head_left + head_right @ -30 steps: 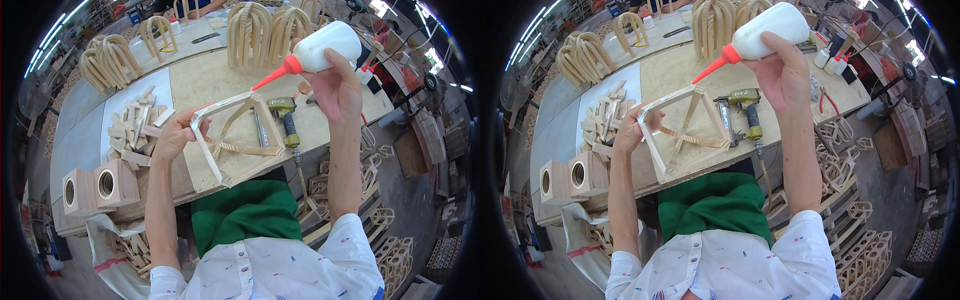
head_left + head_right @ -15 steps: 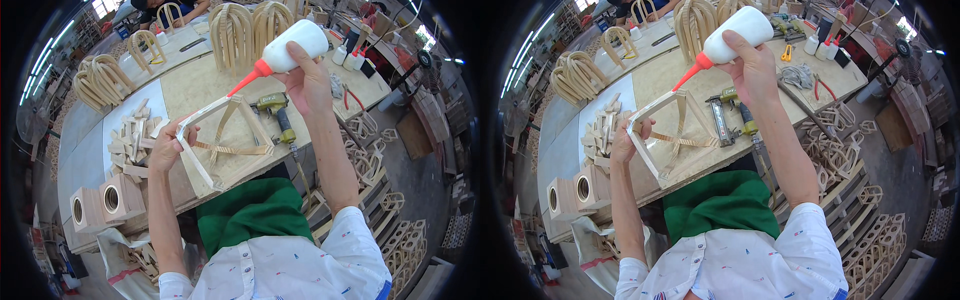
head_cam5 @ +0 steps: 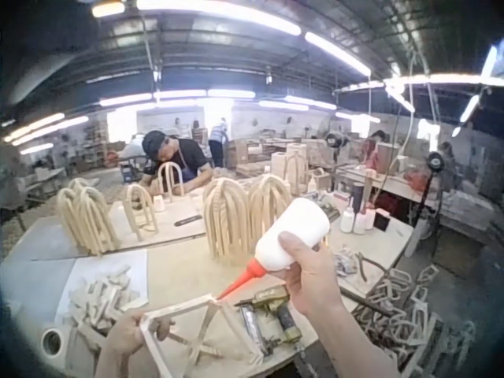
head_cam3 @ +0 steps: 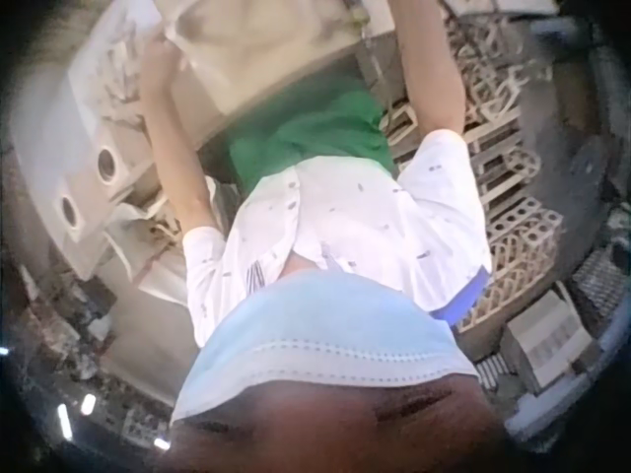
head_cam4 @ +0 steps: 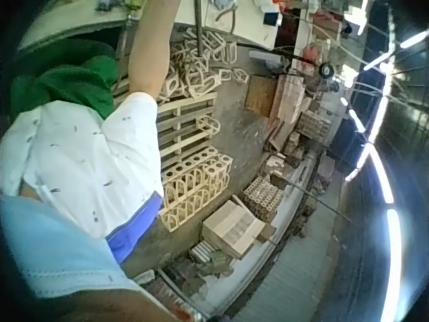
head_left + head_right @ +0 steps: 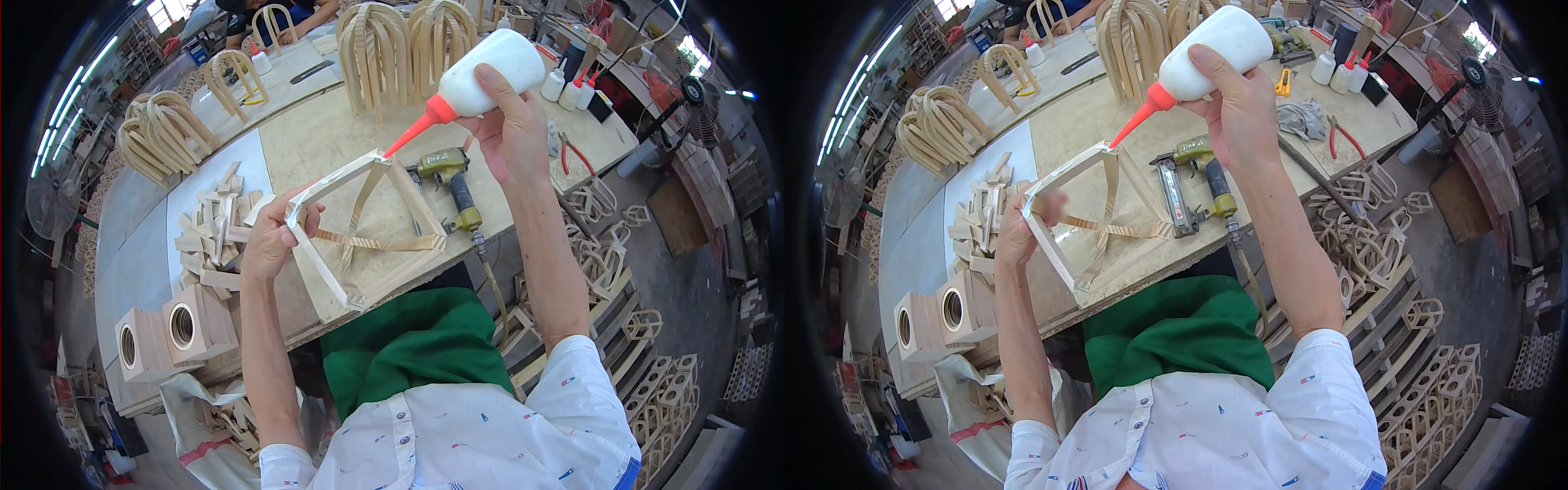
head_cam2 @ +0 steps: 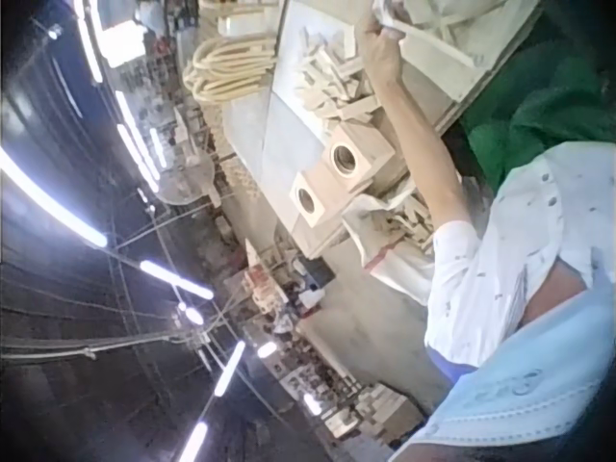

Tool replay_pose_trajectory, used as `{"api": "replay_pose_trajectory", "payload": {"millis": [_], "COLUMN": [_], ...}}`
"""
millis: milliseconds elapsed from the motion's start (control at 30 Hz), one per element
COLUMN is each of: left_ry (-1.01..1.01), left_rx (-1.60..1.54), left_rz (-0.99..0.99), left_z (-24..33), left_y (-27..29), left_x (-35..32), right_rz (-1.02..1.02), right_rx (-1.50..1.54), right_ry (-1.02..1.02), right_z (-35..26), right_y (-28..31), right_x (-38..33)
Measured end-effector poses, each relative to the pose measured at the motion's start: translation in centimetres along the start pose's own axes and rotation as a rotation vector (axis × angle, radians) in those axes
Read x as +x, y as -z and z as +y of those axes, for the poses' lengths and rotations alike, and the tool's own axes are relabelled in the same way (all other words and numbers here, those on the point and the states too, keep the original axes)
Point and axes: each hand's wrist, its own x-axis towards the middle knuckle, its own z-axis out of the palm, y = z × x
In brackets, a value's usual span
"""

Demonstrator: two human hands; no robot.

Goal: The person assembles a wooden frame structure by applying glue to joints and securing them with a pneumatic nail gun. They handle small wooden pieces, align them, and fasten them together to form a box-like shape.

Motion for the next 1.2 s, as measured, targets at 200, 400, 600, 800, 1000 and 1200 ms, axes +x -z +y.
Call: {"api": "replay_pose_trajectory", "payload": {"millis": [200,400,600,800,1000,1200], "left_ry": [0.006,0.033,0.017,0.008,-0.020,-0.027], "left_rx": [-0.001,-0.026,-0.028,-0.044,-0.077,-0.102], "left_rz": [0.005,-0.002,0.000,0.008,0.001,-0.028], "left_z": [0.3,-0.3,-0.7,-0.5,-1.2,-2.0], "left_y": [-0.1,0.7,1.1,0.9,1.9,2.9], "left_x": [0.1,0.2,0.3,0.5,0.9,1.1], "right_rz": [0.027,0.052,0.032,-0.001,-0.016,-0.042], "right_rx": [0.004,-0.050,-0.079,-0.049,-0.065,-0.116], "right_ry": [0.021,-0.011,-0.041,-0.088,-0.006,-0.005], "right_z": [-0.2,-0.5,-1.2,-2.2,-3.0,-2.9], "right_y": [0.3,1.1,1.2,2.5,3.1,2.3], "right_x": [-0.1,-0.4,-1.2,-2.5,-3.8,-4.6]}}
